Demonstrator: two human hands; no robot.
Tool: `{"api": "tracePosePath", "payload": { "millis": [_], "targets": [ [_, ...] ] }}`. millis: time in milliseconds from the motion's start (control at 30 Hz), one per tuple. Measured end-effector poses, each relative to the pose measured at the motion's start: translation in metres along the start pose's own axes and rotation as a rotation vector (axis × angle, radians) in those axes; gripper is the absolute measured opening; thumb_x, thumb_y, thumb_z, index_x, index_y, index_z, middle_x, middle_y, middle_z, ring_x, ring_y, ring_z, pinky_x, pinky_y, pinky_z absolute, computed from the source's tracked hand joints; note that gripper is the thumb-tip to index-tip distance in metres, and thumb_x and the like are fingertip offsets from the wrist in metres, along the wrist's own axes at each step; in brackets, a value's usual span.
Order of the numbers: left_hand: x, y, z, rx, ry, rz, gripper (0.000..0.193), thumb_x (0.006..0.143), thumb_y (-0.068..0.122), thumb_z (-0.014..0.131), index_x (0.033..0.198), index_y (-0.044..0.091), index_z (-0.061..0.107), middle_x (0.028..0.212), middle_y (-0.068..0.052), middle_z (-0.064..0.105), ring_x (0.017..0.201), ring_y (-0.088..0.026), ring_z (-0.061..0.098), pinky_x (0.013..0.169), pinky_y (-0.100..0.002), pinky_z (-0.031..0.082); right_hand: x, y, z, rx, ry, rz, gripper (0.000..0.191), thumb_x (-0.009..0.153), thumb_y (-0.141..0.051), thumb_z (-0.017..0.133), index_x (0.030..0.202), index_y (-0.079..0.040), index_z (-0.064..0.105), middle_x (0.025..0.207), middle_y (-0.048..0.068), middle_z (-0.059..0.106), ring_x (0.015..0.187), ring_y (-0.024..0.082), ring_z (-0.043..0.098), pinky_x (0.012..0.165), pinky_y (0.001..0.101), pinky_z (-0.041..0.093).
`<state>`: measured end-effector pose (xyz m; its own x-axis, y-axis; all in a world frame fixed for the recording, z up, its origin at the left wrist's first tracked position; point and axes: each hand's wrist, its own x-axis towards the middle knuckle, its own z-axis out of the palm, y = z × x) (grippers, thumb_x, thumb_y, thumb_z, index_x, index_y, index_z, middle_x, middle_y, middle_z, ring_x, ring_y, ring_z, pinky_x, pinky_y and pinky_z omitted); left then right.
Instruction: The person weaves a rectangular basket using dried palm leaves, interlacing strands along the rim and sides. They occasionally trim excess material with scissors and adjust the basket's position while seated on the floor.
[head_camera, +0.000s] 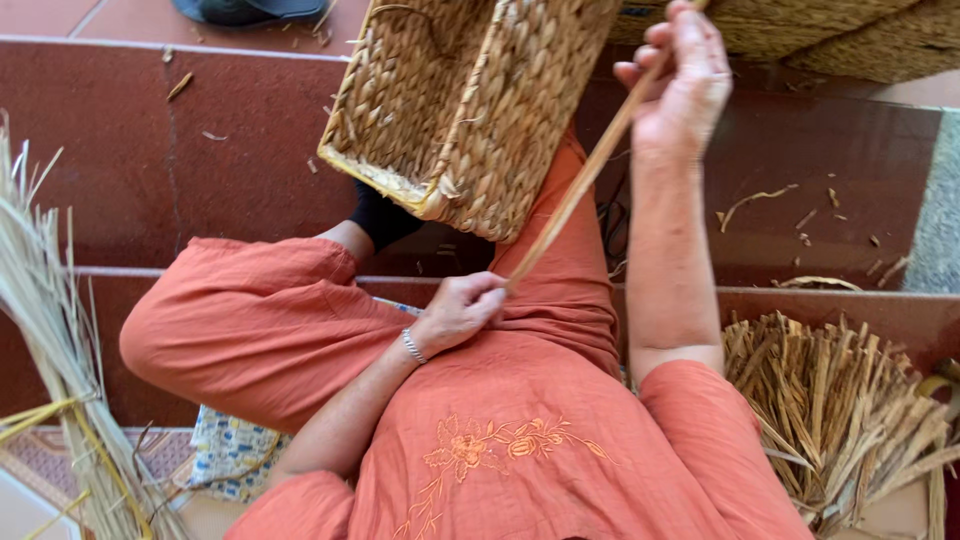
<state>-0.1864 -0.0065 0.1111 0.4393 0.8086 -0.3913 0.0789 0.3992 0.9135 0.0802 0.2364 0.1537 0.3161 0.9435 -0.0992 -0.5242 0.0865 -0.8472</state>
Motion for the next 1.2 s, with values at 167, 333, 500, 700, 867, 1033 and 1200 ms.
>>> {"api": "tracePosePath", "payload": {
  "millis": [167,333,500,700,867,1033,1200],
  "targets": [
    [-0.003,0.035,-0.028,0.398,0.180,0.519,0.014,0.097,0.011,0.069,0.110,0.005,0.070,0.090,-0.011,0.072,0.081,-0.025,0.072,0.072,-0.034,0.059,0.044,-0.051,-0.039,-0.240,0.003,-0.264,0.009,0.113,-0.008,0.068,0.108,-0.001,0.072,0.078,0.010,0.063,0.059,0.015,0.051,0.050,0.0296,0.037],
    [-0.001,0.088,-0.081,0.668,0.600,0.601,0.027,0.093,0.016,0.080,0.115,0.009,0.068,0.108,-0.009,0.065,0.101,-0.028,0.063,0.089,-0.040,0.051,0.029,-0.082,-0.039,-1.060,-0.345,-0.613,0.022,0.125,-0.003,0.053,0.109,0.000,0.068,0.091,0.009,0.060,0.072,0.015,0.056,0.064,0.0270,0.048],
    [0.030,0.115,-0.090,1.022,0.702,0.597,0.059,0.078,0.035,0.086,0.122,0.007,0.059,0.118,-0.012,0.052,0.114,-0.032,0.049,0.102,-0.049,0.034,-0.048,-0.024,0.028,-1.010,-0.717,-0.549,0.007,0.116,0.006,0.061,0.113,0.002,0.067,0.104,0.010,0.067,0.086,0.014,0.066,0.067,0.0242,0.057],
    [0.044,0.107,-0.090,1.029,0.718,0.623,0.021,0.097,0.012,0.080,0.108,0.009,0.064,0.105,-0.007,0.063,0.105,-0.028,0.061,0.098,-0.042,0.049,-0.110,0.019,0.075,-0.794,-0.657,0.050,0.013,0.107,0.002,0.063,0.117,-0.001,0.069,0.101,0.004,0.070,0.085,0.007,0.067,0.073,0.0222,0.058],
    [0.050,0.095,-0.113,0.082,0.556,0.353,0.007,0.098,0.001,0.071,0.104,0.004,0.070,0.095,-0.003,0.071,0.086,-0.012,0.066,0.076,-0.026,0.055,-0.128,0.035,0.074,-0.614,-0.578,0.251,0.012,0.107,-0.002,0.063,0.117,0.000,0.068,0.097,0.001,0.069,0.082,0.003,0.063,0.073,0.0192,0.054],
    [0.055,0.097,-0.128,-0.233,0.423,0.210,0.014,0.095,0.000,0.071,0.106,0.007,0.067,0.089,0.001,0.073,0.079,-0.004,0.065,0.072,-0.020,0.055,-0.138,0.044,0.074,-0.668,-0.519,0.240,0.004,0.108,-0.004,0.070,0.108,-0.001,0.070,0.086,-0.003,0.061,0.074,0.001,0.052,0.064,0.0182,0.042],
    [0.041,0.104,-0.119,0.582,0.611,0.616,0.011,0.094,0.003,0.075,0.104,0.003,0.071,0.108,-0.009,0.070,0.106,-0.026,0.066,0.096,-0.037,0.052,-0.145,0.051,0.081,-0.521,-0.515,0.216,0.010,0.105,-0.008,0.070,0.113,-0.001,0.068,0.094,-0.007,0.062,0.079,0.001,0.055,0.069,0.0176,0.045]
  ]
}}
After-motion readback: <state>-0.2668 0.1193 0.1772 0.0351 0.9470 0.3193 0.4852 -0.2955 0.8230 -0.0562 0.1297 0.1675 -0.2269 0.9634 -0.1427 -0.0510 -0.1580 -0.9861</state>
